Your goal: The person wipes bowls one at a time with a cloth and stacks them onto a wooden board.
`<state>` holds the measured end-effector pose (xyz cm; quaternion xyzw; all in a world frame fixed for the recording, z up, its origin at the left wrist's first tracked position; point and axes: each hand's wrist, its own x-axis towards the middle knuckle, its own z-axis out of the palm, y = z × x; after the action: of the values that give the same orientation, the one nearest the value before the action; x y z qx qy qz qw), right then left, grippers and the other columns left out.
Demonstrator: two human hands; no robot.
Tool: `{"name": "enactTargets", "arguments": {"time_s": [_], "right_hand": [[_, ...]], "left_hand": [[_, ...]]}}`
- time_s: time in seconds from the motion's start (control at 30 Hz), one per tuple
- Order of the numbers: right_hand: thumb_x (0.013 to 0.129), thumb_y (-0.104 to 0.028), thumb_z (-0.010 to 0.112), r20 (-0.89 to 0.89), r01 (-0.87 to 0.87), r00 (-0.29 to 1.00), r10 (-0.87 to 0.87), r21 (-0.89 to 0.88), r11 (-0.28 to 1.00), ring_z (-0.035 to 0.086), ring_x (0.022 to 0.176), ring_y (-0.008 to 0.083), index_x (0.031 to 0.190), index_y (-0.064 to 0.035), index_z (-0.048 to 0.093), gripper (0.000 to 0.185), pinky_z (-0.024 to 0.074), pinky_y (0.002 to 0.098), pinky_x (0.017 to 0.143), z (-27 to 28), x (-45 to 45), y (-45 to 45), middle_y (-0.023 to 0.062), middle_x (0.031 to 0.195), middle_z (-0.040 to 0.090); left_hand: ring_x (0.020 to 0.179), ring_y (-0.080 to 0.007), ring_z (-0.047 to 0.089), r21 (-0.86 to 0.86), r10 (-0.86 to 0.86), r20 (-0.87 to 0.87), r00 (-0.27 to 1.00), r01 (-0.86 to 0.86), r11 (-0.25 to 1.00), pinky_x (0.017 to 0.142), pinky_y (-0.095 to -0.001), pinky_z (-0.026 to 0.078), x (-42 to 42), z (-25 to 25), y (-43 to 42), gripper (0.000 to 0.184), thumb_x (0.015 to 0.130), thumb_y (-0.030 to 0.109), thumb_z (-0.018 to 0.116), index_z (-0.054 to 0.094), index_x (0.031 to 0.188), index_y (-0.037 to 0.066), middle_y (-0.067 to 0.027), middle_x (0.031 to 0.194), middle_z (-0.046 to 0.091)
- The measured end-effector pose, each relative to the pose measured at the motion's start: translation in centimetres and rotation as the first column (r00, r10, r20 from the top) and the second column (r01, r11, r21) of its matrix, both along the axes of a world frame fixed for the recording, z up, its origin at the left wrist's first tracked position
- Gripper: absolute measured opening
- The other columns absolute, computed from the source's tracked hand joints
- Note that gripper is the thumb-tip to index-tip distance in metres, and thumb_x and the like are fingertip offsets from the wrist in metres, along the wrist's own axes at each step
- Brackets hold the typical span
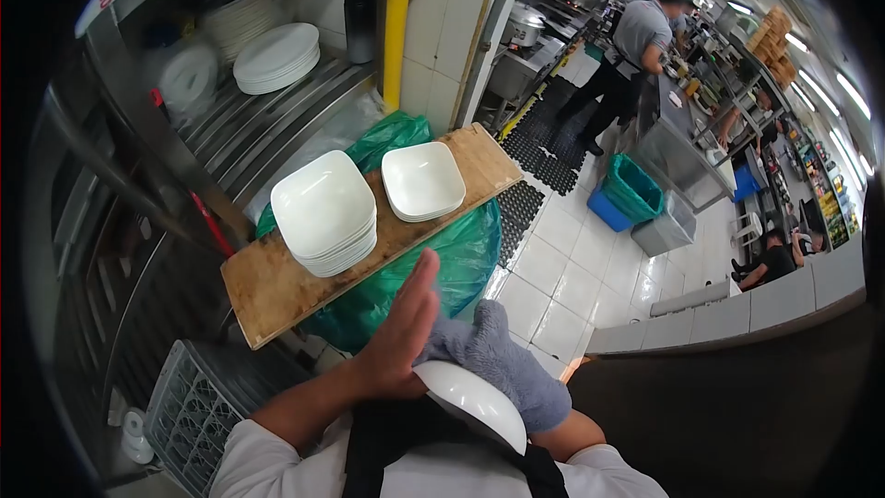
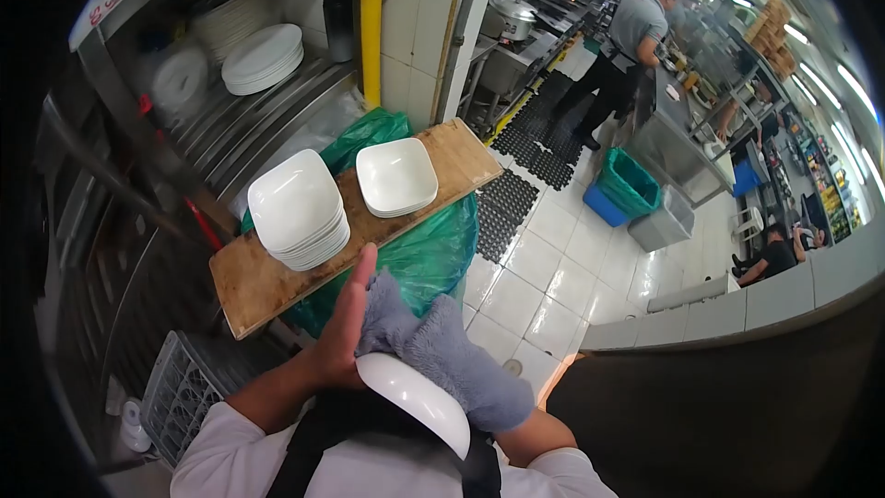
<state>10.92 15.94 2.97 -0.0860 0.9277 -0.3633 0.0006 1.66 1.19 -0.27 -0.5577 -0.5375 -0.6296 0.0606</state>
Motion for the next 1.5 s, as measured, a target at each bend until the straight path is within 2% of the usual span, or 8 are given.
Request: {"name": "enactTargets", "arguments": {"time_s": [0.2,0.27,0.4,0.57,0.7,0.8,1.13,1.5], "right_hand": [[0.090,-0.024,0.061,0.030,-0.104,0.993,0.112,-0.190,0.976,0.051,0.125,0.0327,0.141,-0.0072,0.046,0.055,0.0405,0.0404,0.102,-3.6,1.0,1.3,0.0166,0.138,0.045],[0.089,-0.026,0.064,0.036,-0.135,0.989,0.146,-0.204,0.969,0.053,0.122,0.0330,0.140,-0.0077,0.046,0.057,0.0404,0.0400,0.103,-4.1,2.4,2.1,0.0160,0.134,0.046],[0.084,-0.029,0.070,0.519,0.228,0.840,-0.155,-0.079,0.970,0.056,0.114,0.0358,0.137,-0.0085,0.048,0.061,0.0438,0.0405,0.097,-0.8,3.9,2.3,0.0161,0.120,0.050],[0.075,-0.012,0.067,0.084,0.423,0.897,-0.435,0.129,0.897,0.052,0.085,0.0355,0.115,-0.0011,0.053,0.044,0.0490,0.0407,0.079,-2.9,4.3,2.2,0.0180,0.108,0.055],[0.057,-0.021,0.074,-0.191,0.272,0.961,-0.198,0.538,0.798,0.056,0.084,0.0313,0.085,-0.0049,0.067,0.033,0.0363,0.0423,0.069,2.5,0.8,2.1,0.0169,0.100,0.059],[0.048,-0.030,0.077,0.045,0.148,0.966,-0.254,0.711,0.688,0.059,0.078,0.0298,0.066,-0.0116,0.066,0.028,0.0316,0.0409,0.065,4.3,-0.7,2.2,0.0124,0.079,0.060],[0.062,-0.028,0.069,-0.392,0.338,0.917,-0.073,0.668,0.663,0.061,0.081,0.0343,0.069,-0.0082,0.065,0.022,0.0420,0.0451,0.074,0.8,-9.0,8.5,0.0171,0.079,0.062],[0.075,-0.021,0.064,-0.240,0.192,0.952,0.191,0.951,0.241,0.067,0.074,0.0298,0.070,-0.0126,0.073,0.013,0.0482,0.0413,0.065,-5.1,-21.3,13.3,0.0110,0.073,0.068]], "left_hand": [[0.131,-0.0351,0.052,-0.266,0.071,-0.261,0.963,-0.143,0.953,0.112,-0.0533,0.031,0.0,0.2,-1.8,0.035,0.086,0.017,0.072,0.066,0.119,0.007,-0.0172,0.134,0.059],[0.103,-0.0314,0.069,-0.316,-0.044,0.056,0.997,0.060,0.947,0.098,-0.0468,0.048,-0.2,-0.9,-1.7,0.024,0.088,0.015,0.069,0.068,0.111,0.007,-0.0090,0.109,0.072],[0.089,-0.0242,0.070,-0.369,0.126,0.334,0.934,0.006,0.930,0.085,-0.0361,0.053,0.3,-2.0,-1.8,0.020,0.093,0.014,0.063,0.066,0.110,0.004,-0.0102,0.097,0.072],[0.086,-0.0172,0.070,-0.476,0.475,0.604,0.640,-0.189,0.859,0.079,-0.0324,0.054,-0.7,-2.7,-1.0,0.028,0.098,0.021,0.059,0.064,0.113,-0.002,-0.0164,0.094,0.072],[0.094,-0.0193,0.068,-0.544,0.519,0.473,0.712,-0.227,0.808,0.083,-0.0321,0.052,-1.1,-4.5,-0.6,0.037,0.099,0.024,0.058,0.059,0.124,-0.003,-0.0182,0.102,0.071],[0.103,-0.0201,0.066,-0.427,0.327,0.558,0.763,-0.074,0.901,0.087,-0.0325,0.051,-0.8,-3.5,-0.2,0.048,0.098,0.026,0.059,0.051,0.136,-0.002,-0.0188,0.115,0.067],[0.101,-0.0174,0.064,-0.425,0.323,0.651,0.687,-0.023,0.905,0.085,-0.0307,0.053,0.2,-4.7,-4.2,0.050,0.094,0.016,0.066,0.048,0.138,0.003,-0.0134,0.129,0.058],[0.092,-0.0147,0.065,-0.478,0.550,0.639,0.538,-0.283,0.832,0.078,-0.0285,0.052,1.2,-6.2,-9.6,0.030,0.092,0.013,0.067,0.063,0.120,0.003,-0.0090,0.113,0.066]]}}
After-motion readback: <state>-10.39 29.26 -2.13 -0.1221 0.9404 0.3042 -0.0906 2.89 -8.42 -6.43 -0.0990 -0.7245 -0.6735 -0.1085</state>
